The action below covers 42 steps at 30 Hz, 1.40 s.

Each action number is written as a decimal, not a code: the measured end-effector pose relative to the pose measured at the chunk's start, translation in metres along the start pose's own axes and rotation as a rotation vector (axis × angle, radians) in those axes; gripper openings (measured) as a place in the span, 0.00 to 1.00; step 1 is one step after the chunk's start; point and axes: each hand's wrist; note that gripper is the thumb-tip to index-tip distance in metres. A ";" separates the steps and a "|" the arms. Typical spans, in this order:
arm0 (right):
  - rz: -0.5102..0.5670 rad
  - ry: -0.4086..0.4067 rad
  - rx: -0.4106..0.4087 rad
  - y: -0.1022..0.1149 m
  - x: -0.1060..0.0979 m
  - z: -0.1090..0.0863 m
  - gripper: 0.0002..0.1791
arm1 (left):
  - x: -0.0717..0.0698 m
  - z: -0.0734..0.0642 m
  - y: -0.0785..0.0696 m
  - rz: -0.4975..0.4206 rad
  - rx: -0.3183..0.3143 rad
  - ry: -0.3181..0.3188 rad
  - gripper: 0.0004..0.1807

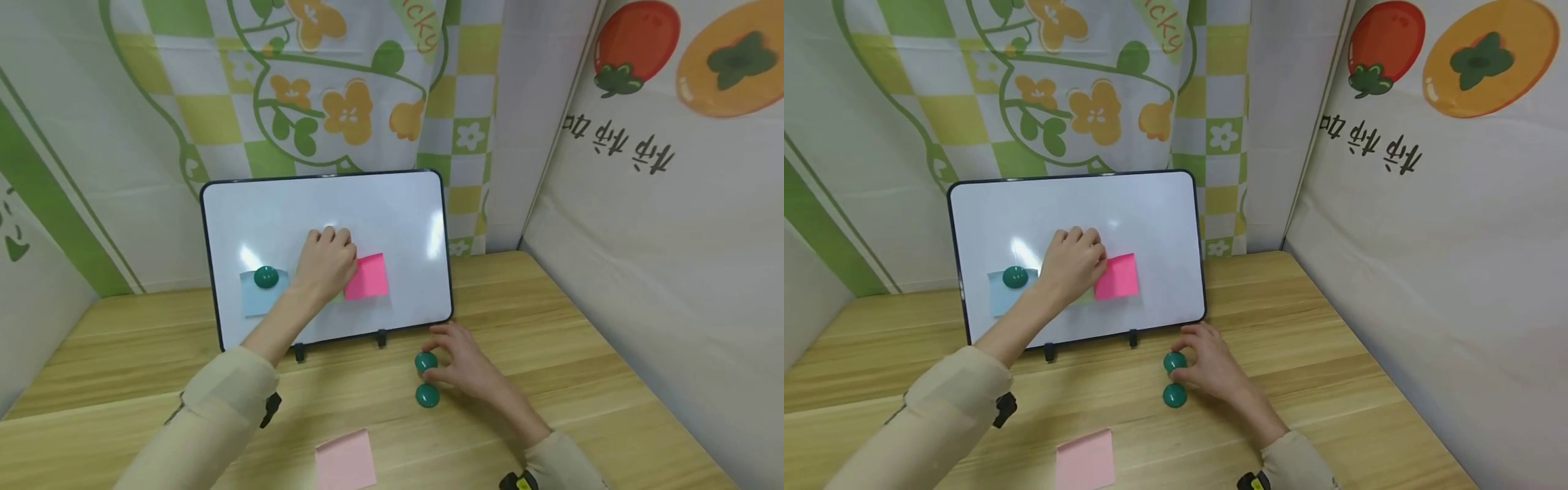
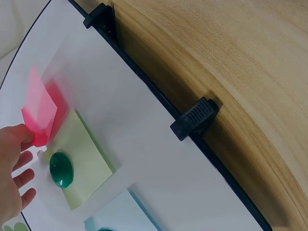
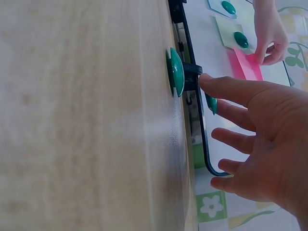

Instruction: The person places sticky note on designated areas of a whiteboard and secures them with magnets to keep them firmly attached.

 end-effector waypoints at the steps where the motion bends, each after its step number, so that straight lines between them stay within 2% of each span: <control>1: 0.002 0.000 0.003 0.001 0.000 0.000 0.21 | 0.000 0.000 0.000 0.005 -0.002 0.000 0.09; 10: 0.008 -0.050 0.006 0.014 -0.002 0.003 0.20 | 0.003 0.001 -0.003 -0.008 -0.026 0.046 0.10; 19: 0.010 -0.066 0.000 0.022 -0.002 0.005 0.19 | 0.006 0.001 -0.003 -0.010 -0.039 0.028 0.09; 26: -0.043 -0.087 -0.061 0.023 -0.002 0.008 0.17 | 0.009 0.002 -0.002 0.011 -0.049 0.049 0.09; 34: -0.089 -0.104 -0.099 0.029 -0.002 0.012 0.18 | 0.012 0.000 -0.002 0.018 -0.048 0.038 0.08; 42: -0.158 -0.176 -0.208 0.045 -0.010 0.025 0.20 | 0.011 0.000 -0.002 0.025 -0.059 0.035 0.08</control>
Point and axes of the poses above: each hand's wrist, its own z-axis towards the middle knuckle, its own x-axis out of the palm, y = z × x, and after that the axes turned 5 degrees about -x, right-handed
